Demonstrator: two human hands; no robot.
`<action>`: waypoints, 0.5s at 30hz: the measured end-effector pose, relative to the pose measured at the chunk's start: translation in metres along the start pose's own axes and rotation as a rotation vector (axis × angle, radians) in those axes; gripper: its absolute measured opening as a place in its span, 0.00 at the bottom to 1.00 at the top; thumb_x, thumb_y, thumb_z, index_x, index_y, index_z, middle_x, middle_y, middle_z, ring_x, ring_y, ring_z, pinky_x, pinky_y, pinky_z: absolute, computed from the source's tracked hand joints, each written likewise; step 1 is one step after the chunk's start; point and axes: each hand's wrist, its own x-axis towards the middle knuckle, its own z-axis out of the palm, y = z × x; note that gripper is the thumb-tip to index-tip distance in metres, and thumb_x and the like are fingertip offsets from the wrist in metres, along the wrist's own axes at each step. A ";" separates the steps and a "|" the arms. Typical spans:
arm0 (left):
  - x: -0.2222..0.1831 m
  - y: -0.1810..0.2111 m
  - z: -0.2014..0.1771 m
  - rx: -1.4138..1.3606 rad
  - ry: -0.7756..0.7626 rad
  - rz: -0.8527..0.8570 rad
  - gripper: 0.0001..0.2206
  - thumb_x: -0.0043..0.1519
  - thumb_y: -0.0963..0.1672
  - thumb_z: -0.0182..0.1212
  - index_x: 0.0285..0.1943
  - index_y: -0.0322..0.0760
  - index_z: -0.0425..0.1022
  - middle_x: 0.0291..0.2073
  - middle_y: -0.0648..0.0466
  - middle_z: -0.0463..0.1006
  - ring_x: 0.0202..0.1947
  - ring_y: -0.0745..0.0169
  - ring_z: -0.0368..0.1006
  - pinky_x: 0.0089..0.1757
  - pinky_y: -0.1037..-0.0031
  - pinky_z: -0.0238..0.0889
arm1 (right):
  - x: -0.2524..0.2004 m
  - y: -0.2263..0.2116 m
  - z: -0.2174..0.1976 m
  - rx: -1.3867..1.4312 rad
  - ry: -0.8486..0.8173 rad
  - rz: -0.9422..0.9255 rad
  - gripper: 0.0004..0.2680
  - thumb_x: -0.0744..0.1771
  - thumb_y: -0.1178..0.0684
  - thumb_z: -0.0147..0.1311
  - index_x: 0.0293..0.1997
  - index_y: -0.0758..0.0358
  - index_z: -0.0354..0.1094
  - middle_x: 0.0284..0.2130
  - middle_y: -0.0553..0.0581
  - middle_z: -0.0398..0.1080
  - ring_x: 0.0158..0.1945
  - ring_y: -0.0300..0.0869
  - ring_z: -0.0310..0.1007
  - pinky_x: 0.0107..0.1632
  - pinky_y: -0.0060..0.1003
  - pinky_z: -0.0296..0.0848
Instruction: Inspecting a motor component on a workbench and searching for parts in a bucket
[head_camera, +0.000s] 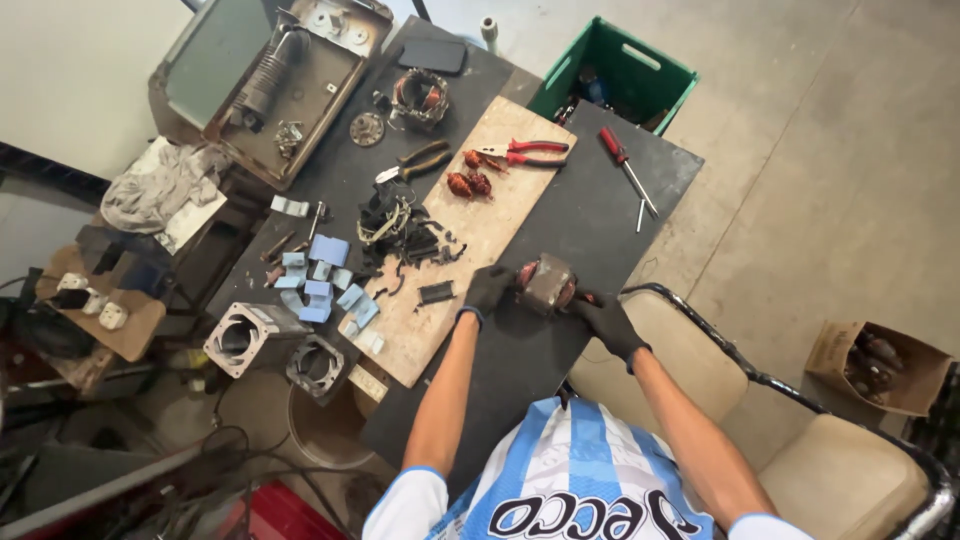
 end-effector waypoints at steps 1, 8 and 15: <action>0.015 -0.010 0.008 -0.006 -0.016 0.021 0.24 0.57 0.55 0.67 0.56 0.41 0.82 0.51 0.45 0.82 0.56 0.43 0.76 0.56 0.57 0.68 | -0.011 -0.007 -0.002 0.047 0.012 0.037 0.14 0.64 0.47 0.62 0.51 0.63 0.76 0.43 0.66 0.75 0.43 0.51 0.74 0.44 0.45 0.77; -0.009 0.029 0.011 -0.030 -0.015 -0.017 0.27 0.64 0.58 0.55 0.64 0.40 0.76 0.54 0.42 0.81 0.53 0.47 0.78 0.56 0.58 0.70 | -0.039 0.048 -0.054 0.048 0.160 0.097 0.14 0.64 0.51 0.62 0.53 0.65 0.75 0.36 0.71 0.74 0.40 0.52 0.76 0.41 0.42 0.78; -0.093 -0.046 0.049 -0.208 0.342 -0.144 0.27 0.67 0.59 0.47 0.67 0.45 0.70 0.65 0.43 0.73 0.67 0.40 0.66 0.65 0.50 0.58 | -0.135 0.081 -0.131 0.021 0.304 0.180 0.14 0.66 0.54 0.61 0.56 0.68 0.74 0.45 0.79 0.74 0.51 0.61 0.75 0.50 0.54 0.76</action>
